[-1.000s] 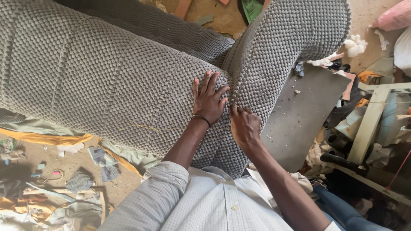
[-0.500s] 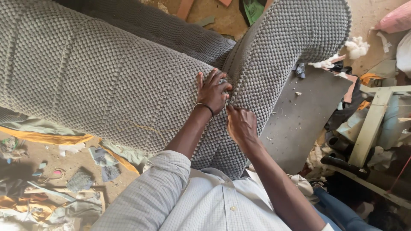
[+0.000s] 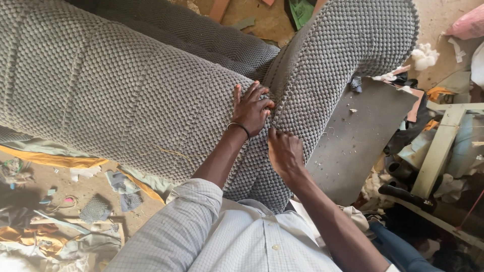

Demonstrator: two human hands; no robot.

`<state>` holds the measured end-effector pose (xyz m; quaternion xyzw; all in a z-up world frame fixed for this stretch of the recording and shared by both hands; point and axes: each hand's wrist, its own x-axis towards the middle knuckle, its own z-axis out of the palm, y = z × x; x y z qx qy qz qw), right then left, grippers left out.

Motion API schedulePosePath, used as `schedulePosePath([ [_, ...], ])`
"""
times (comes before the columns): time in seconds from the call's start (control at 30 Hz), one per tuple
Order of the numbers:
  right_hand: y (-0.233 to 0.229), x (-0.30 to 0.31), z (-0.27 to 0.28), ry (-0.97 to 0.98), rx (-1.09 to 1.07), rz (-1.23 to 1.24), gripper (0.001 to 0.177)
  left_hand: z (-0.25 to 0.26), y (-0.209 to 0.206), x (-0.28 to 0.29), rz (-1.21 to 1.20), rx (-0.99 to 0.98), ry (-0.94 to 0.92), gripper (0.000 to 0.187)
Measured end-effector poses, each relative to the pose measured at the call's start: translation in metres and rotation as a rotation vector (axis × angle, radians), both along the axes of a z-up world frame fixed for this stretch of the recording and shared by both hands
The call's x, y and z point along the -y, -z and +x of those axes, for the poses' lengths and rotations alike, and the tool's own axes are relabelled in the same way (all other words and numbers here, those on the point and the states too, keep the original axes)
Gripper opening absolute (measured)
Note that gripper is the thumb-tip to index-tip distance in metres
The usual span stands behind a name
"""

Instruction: Hand-sewing textured fabric onto a furniture frame using a long needle and thread to secure it.

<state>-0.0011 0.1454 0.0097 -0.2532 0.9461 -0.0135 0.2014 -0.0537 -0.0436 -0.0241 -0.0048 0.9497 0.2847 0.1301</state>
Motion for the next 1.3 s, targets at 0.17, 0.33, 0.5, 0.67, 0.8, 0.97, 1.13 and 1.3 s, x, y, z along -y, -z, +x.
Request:
schedulePosePath([
  [0.17,0.006,0.016,-0.001,0.016,-0.105,0.026,0.009,-0.003,0.013,-0.003,-0.011,-0.040,-0.009,0.016],
  [0.33,-0.018,0.018,-0.007,0.108,-0.037,-0.043,0.014,-0.004,0.002,-0.002,0.001,-0.014,-0.021,0.015],
  [0.5,-0.045,0.011,-0.006,0.246,-0.103,-0.118,0.027,-0.006,-0.003,-0.011,-0.043,-0.084,-0.025,0.018],
  [0.67,-0.011,0.012,-0.047,0.184,-0.257,-0.177,0.036,-0.003,0.004,-0.012,-0.004,-0.225,-0.063,0.013],
  [0.8,-0.015,0.023,-0.085,0.102,-0.300,-0.345,0.014,0.008,-0.016,-0.005,0.080,-0.340,-0.124,0.013],
  [0.97,-0.044,0.027,-0.119,0.207,-0.036,-0.790,0.009,-0.022,-0.019,-0.007,0.509,-0.511,-0.485,0.014],
  [1.13,-0.098,0.019,-0.135,0.736,0.608,-1.187,0.018,-0.030,-0.053,-0.013,0.883,-0.196,-0.518,0.017],
  [1.3,-0.174,-0.044,-0.166,0.611,0.321,-1.166,0.013,-0.021,-0.088,-0.003,0.899,0.354,0.021,0.068],
])
